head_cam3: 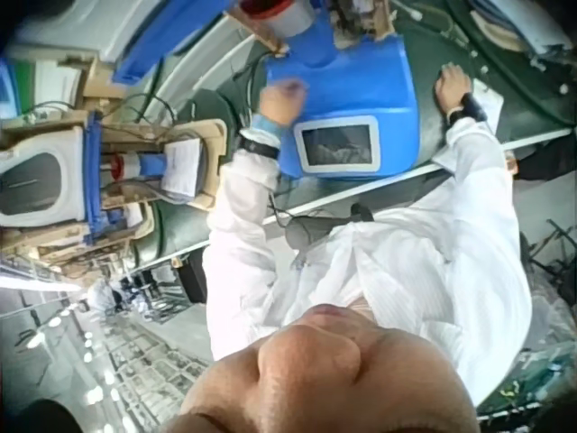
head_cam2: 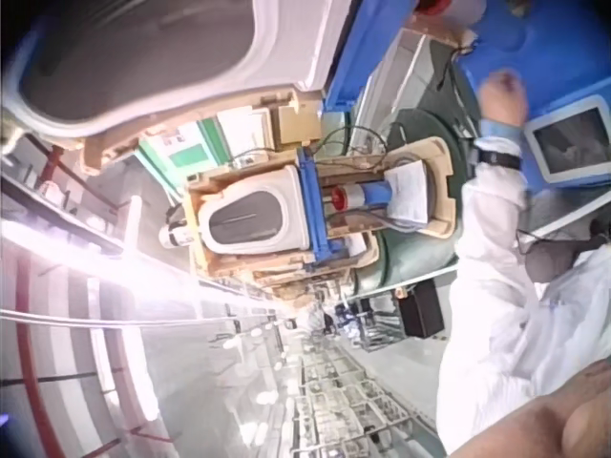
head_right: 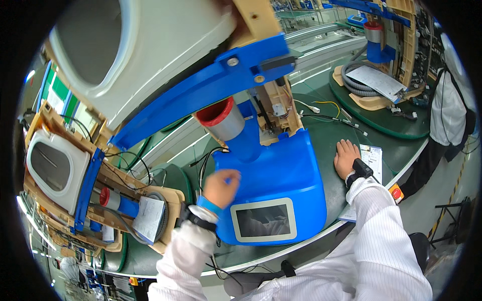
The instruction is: Assembling internal components and wiring into a blue electronic housing at a factory workstation.
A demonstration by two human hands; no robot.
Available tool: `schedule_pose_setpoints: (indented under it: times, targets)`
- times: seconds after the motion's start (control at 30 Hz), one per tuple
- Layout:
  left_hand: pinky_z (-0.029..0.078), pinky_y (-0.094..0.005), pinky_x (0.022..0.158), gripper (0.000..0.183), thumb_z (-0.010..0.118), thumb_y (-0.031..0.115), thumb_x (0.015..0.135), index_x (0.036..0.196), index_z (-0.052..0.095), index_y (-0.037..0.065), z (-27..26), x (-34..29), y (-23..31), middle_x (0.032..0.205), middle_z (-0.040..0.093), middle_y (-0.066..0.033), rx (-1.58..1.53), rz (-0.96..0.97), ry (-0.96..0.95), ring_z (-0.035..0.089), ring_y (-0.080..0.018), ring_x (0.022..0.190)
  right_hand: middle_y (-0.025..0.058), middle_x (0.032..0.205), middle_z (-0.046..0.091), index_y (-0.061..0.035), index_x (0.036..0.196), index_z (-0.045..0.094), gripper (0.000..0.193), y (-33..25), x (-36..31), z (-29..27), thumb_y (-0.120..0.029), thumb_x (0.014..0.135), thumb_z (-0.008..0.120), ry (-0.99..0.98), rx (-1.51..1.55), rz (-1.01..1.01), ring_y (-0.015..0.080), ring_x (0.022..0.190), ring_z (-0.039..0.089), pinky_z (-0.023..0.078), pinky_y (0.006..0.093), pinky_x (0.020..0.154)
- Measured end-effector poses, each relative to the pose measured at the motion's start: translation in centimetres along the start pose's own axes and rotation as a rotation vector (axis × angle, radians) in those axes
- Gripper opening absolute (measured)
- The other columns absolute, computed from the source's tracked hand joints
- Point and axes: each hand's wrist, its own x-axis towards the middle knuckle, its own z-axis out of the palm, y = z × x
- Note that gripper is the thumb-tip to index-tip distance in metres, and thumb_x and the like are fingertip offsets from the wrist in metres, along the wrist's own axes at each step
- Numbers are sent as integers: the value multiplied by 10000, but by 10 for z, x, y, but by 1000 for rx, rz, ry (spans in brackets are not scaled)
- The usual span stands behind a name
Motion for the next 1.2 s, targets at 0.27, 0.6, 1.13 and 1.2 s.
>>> schedule_pose_setpoints:
  times: [0.27, 0.6, 1.13, 1.2]
  targets:
    - [529, -449, 920, 442, 723, 274, 750, 1118, 698, 30, -40, 103, -106, 1114, 685, -232, 737, -497, -190, 654, -393, 1061, 151, 1342, 560, -21, 1261, 570, 475, -8, 8, -10, -166, 812, 618, 18, 64, 35, 334, 1303, 477, 359, 496, 1087]
    - [541, -460, 850, 385, 722, 303, 816, 1000, 677, -32, -53, 115, -91, 997, 701, -257, 443, -174, -82, 675, -411, 964, 160, 1335, 556, -13, 1258, 570, 475, -7, 6, -8, -164, 810, 621, 27, 94, 23, 349, 1286, 479, 361, 508, 1075]
    - [458, -481, 993, 541, 687, 192, 849, 1316, 531, -33, 20, -12, -42, 1250, 581, -259, 573, 162, 475, 564, -420, 1149, 192, 1186, 677, 16, 1295, 573, 759, -90, 109, 11, -429, 730, 816, -461, 1102, 392, 305, 1096, 655, 493, 369, 983]
    - [441, -457, 1010, 416, 636, 213, 930, 1276, 573, -11, 30, -25, -29, 1234, 599, -241, 317, 162, 323, 558, -398, 1171, 201, 1199, 668, 7, 1326, 548, 812, -93, 105, 21, -394, 689, 853, -478, 1065, 395, 315, 1108, 649, 491, 367, 989]
